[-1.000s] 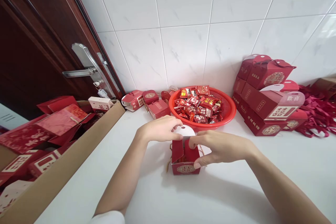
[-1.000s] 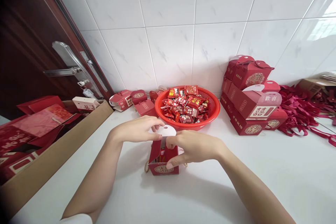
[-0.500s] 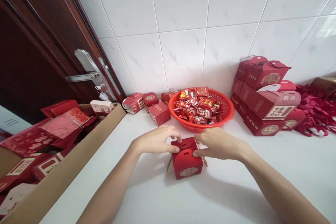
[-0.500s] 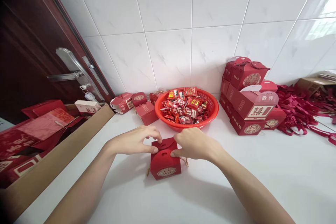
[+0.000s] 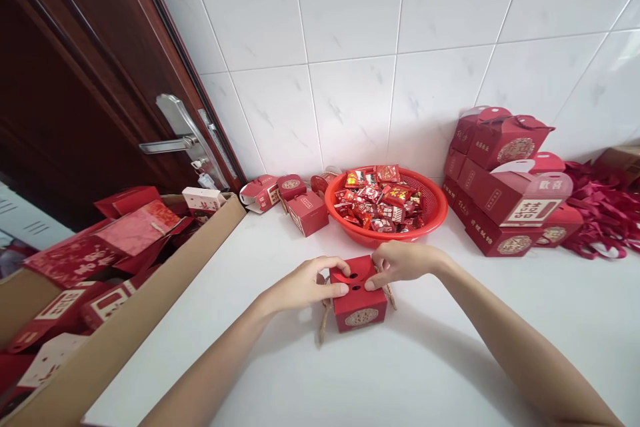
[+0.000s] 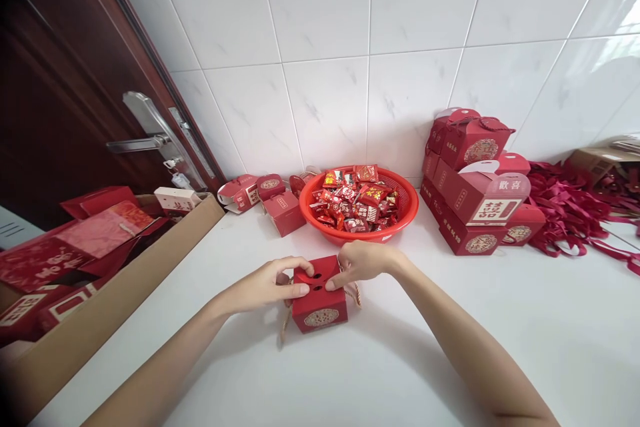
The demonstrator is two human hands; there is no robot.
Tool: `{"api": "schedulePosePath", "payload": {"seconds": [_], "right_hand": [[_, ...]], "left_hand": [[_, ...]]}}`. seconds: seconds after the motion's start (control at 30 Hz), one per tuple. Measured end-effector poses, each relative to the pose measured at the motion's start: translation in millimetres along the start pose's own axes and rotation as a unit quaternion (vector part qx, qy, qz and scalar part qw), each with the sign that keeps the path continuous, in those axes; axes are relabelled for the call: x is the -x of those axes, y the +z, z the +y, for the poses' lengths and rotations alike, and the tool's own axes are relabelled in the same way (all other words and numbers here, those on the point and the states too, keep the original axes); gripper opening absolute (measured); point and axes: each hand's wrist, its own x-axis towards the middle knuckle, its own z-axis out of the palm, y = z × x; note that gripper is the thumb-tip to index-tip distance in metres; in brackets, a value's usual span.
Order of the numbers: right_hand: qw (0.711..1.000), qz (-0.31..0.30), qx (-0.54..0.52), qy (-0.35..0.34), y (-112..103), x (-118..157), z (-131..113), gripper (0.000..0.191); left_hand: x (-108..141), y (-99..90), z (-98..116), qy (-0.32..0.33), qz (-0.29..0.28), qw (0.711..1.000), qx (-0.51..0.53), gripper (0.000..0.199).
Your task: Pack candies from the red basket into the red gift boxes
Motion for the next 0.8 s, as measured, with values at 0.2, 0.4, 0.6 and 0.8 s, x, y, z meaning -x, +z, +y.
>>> {"api": "schedulePosePath", "payload": {"seconds": [0.2,0.4,0.6,0.8], "right_hand": [[0.966,-0.009,-0.257,-0.009,5,-13,10,0.059],[0.901,0.033,-0.415,-0.119,0,-3,4,0.046],[0.842,0.184,-0.471,-0.189,-16,33,-15,0.027],[0.859,0.273,-0.392,-0.183,-21,64,-27,0.025]], "left_hand": [[2,8.9,1,-0.055,0.061,0.994,0.077,0.045],[2,13.0,12,-0.098,0.092,0.987,0.086,0.049],[6,-11.5,51,0.011,0.093,0.957,0.274,0.049],[0,-15.7,106,0.104,0.040,0.930,0.350,0.038]]}}
